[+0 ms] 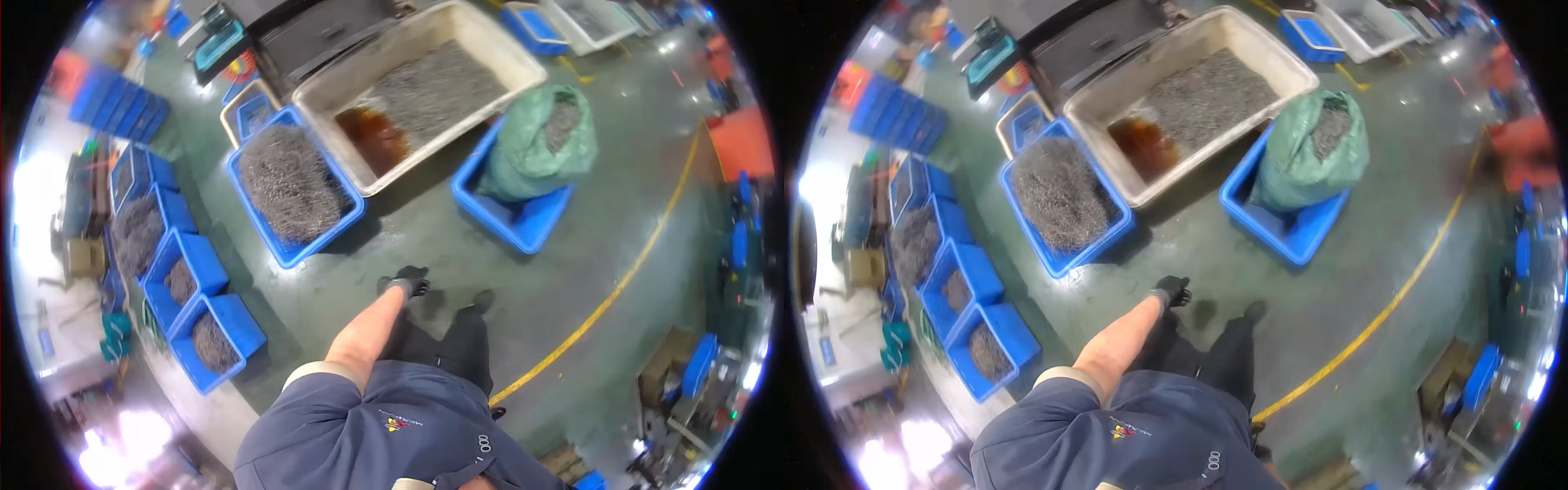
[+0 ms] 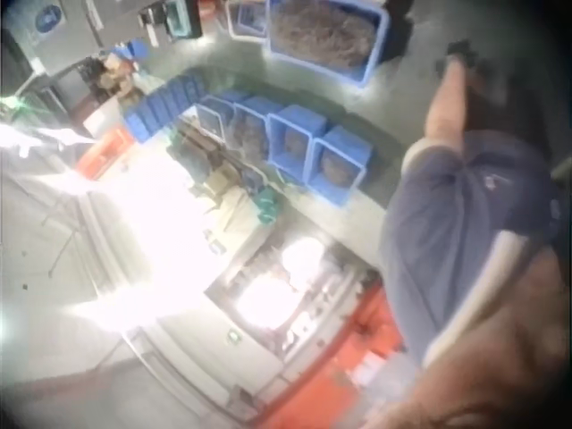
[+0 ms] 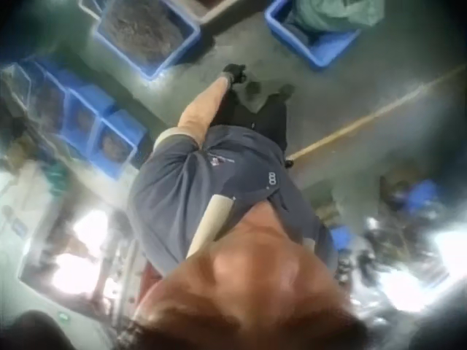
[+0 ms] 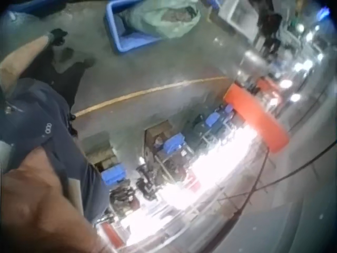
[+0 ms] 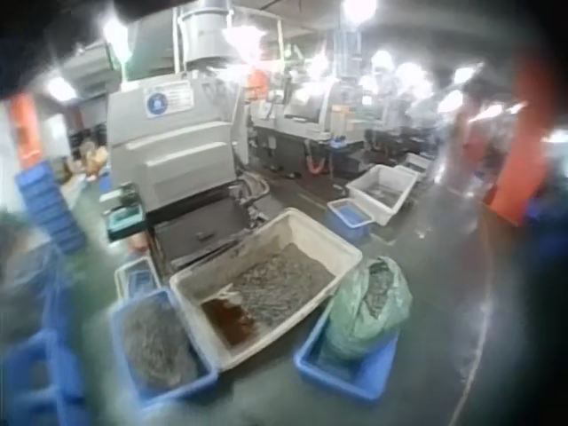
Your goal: Transferring metal shavings from blue industrial bins and bags into processing equipment using a shovel.
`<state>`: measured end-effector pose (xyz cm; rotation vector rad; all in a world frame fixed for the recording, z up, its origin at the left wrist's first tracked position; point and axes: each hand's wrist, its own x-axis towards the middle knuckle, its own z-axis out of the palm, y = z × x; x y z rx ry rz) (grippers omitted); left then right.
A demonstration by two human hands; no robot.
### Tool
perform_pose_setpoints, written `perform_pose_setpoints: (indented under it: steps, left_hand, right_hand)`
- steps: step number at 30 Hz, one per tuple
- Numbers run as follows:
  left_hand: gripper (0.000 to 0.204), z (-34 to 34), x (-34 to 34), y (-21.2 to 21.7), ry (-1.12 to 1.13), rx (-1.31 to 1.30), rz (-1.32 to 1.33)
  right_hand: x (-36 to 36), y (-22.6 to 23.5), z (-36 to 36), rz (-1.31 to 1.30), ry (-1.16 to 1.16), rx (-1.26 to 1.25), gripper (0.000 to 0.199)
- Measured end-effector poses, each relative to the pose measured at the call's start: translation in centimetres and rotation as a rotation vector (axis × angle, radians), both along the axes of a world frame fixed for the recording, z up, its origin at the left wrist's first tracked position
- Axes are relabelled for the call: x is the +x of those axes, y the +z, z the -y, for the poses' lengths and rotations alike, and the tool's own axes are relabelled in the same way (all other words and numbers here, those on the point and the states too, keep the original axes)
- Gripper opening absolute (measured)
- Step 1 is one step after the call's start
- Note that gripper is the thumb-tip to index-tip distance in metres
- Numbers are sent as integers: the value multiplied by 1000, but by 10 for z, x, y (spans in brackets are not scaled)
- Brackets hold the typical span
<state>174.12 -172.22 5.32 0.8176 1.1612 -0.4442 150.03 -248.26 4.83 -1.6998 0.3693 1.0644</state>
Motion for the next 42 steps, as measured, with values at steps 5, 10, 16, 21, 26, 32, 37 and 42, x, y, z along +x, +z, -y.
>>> perform_pose_setpoints:
  steps: [5,10,16,21,26,32,37,42]
  left_hand:
    - [27,57,95,-67,229,-208,82]
    - [23,96,217,-144,369,-219,20]
    - [38,109,321,-228,440,-56,7]
    - [40,102,304,-284,721,114,190]
    - [44,118,327,-237,542,100,163]
    - [46,63,251,-295,567,198,192]
    - [44,74,207,-270,590,145,191]
    - [37,73,128,-218,579,118,198]
  right_hand:
    - [162,-14,33,-428,-437,114,28]
    - [337,19,-46,-546,-441,-381,35]
    - [398,65,-93,-487,-273,-719,32]
    - [446,2,-103,-394,-12,-583,30]
    - [610,-50,-140,285,-172,-241,43]
    - [743,41,-455,688,213,-18,48]
    - [793,79,-527,835,202,-31,51]
    - [776,85,-553,821,237,-50,47]
